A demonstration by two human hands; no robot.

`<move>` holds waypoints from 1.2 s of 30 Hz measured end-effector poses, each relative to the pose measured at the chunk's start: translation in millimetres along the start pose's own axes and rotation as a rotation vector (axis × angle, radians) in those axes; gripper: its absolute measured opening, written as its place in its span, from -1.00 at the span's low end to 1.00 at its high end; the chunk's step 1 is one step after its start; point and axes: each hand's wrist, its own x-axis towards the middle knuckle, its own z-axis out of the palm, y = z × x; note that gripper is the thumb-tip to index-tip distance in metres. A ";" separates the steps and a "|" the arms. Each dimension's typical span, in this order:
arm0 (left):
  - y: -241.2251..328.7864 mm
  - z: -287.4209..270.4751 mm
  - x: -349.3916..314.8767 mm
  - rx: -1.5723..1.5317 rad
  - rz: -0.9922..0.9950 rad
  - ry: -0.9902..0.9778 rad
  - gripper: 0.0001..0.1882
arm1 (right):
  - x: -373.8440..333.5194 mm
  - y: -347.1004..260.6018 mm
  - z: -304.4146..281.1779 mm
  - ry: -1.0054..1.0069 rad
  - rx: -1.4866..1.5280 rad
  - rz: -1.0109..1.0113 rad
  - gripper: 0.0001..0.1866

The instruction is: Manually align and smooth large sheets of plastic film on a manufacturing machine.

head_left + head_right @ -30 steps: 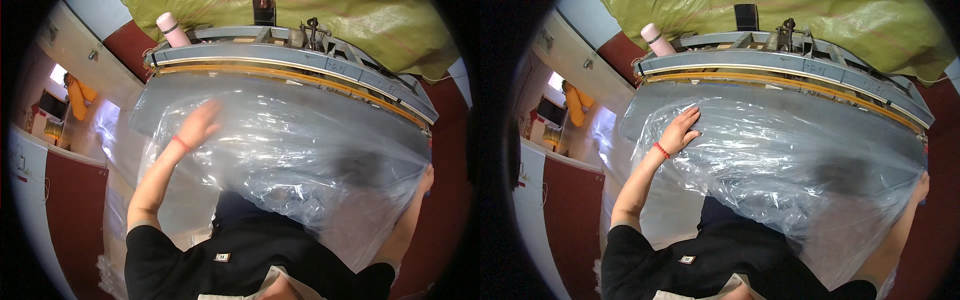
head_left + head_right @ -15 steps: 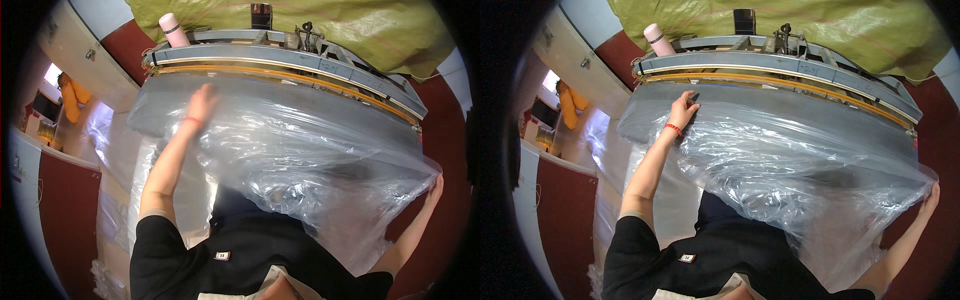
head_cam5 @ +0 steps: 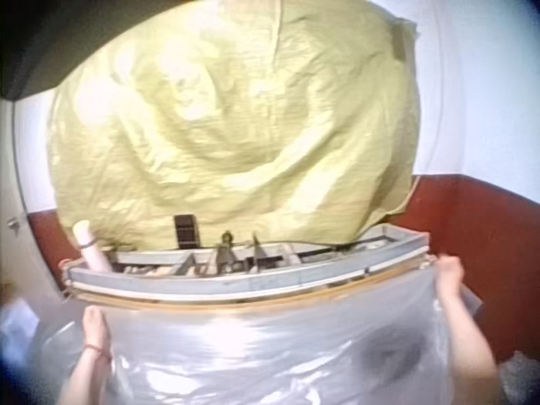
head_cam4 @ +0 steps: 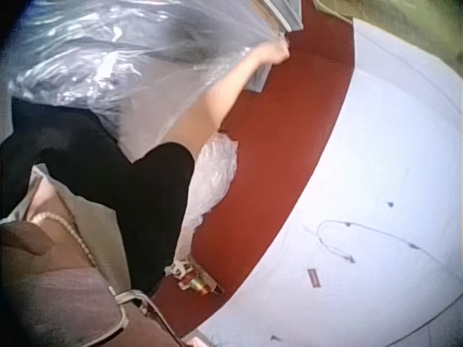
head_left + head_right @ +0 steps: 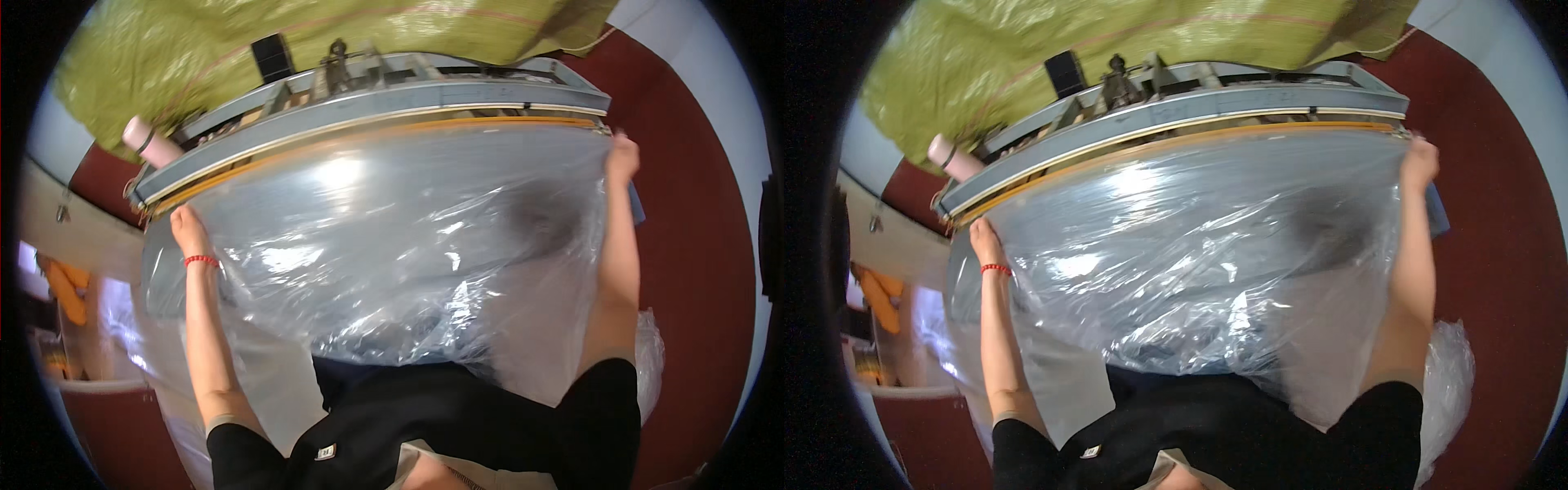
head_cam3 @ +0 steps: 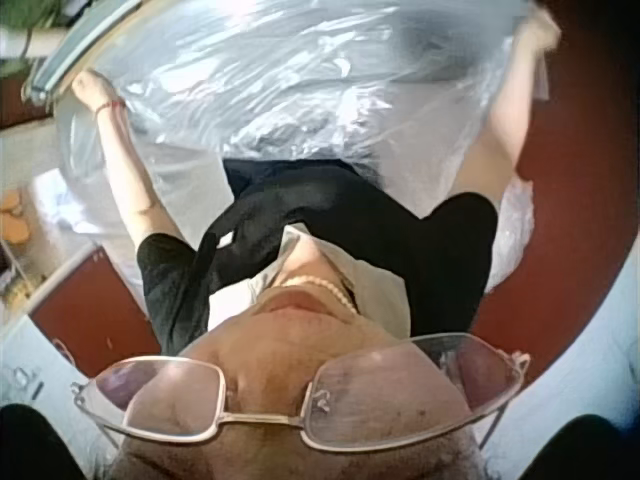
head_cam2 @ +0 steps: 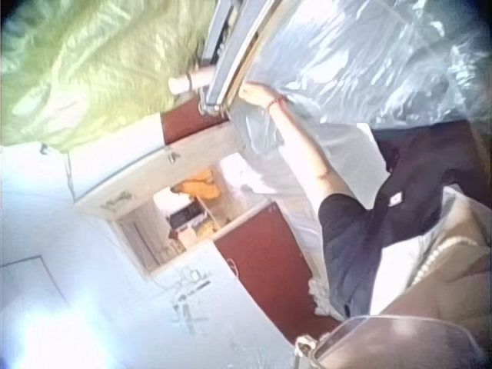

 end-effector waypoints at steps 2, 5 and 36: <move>-58.6 -20.9 40.7 0.137 0.119 0.069 -0.84 | -15.4 11.8 63.7 0.108 0.217 -0.327 -0.79; -81.1 -12.6 61.5 0.101 0.128 0.092 -0.84 | -34.5 -13.5 97.3 -0.153 0.459 0.136 -0.77; 61.6 -69.7 -32.2 -0.387 0.138 -0.180 -0.93 | -155.4 -326.7 4.7 -0.256 0.568 -0.850 -0.74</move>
